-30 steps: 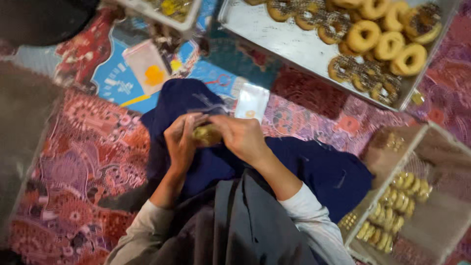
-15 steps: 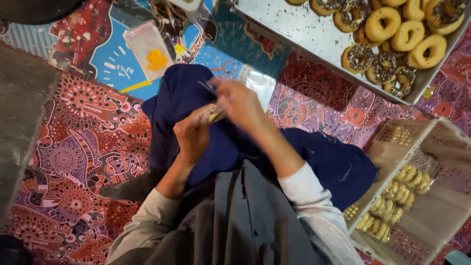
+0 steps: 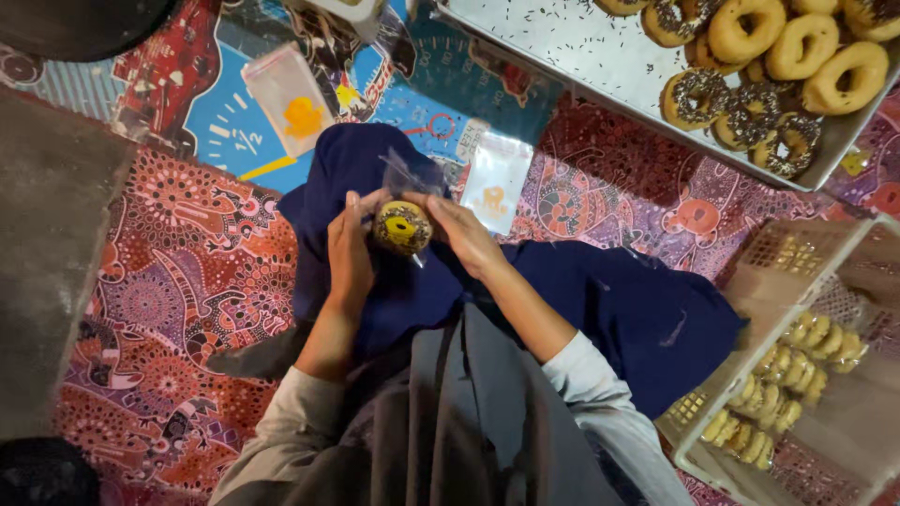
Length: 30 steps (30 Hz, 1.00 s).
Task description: The person sits on a patterned mat and repeatedly picks donuts from a metal tray, places them into small plastic bags, and sets the filled bags into a white basket. The person handles both plain and chocolate-sprinkled donuts.
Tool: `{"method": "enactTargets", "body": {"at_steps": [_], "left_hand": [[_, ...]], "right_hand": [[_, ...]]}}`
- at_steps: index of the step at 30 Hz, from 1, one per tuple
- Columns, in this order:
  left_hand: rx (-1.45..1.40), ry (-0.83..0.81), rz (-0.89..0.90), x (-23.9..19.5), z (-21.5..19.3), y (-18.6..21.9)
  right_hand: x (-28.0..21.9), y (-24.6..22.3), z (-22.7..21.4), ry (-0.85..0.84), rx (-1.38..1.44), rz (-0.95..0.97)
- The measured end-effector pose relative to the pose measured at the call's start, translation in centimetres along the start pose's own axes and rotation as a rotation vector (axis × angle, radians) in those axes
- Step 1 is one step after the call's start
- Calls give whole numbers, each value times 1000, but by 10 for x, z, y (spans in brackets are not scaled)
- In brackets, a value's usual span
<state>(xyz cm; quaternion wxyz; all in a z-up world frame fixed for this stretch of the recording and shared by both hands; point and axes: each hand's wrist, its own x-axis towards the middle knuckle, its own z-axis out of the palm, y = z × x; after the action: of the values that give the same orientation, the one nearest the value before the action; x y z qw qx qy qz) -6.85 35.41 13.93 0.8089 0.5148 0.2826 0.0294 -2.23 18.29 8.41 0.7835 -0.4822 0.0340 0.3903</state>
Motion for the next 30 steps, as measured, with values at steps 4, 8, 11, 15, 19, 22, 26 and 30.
{"method": "enactTargets", "body": {"at_steps": [4, 8, 11, 15, 19, 22, 26, 30], "left_hand": [[278, -49, 228, 6, -7, -1], [307, -26, 589, -1, 1, -3], [315, 58, 630, -10, 7, -15], [781, 103, 784, -8, 6, -30], [994, -189, 826, 17, 36, -77], [914, -568, 773, 62, 89, -129], [1303, -396, 907, 133, 125, -191], [1592, -527, 671, 156, 123, -212]], "right_hand": [[-10, -28, 14, 153, -585, -459], [-12, -35, 27, 371, -669, -715], [-11, -22, 22, 466, -631, -654], [-10, 17, -11, 486, -828, -384], [3, 54, -89, 617, -383, -402], [8, 52, -169, 819, -401, -233], [-5, 49, -244, 1063, -693, -462], [-12, 39, -256, 1226, -1339, -492]]}}
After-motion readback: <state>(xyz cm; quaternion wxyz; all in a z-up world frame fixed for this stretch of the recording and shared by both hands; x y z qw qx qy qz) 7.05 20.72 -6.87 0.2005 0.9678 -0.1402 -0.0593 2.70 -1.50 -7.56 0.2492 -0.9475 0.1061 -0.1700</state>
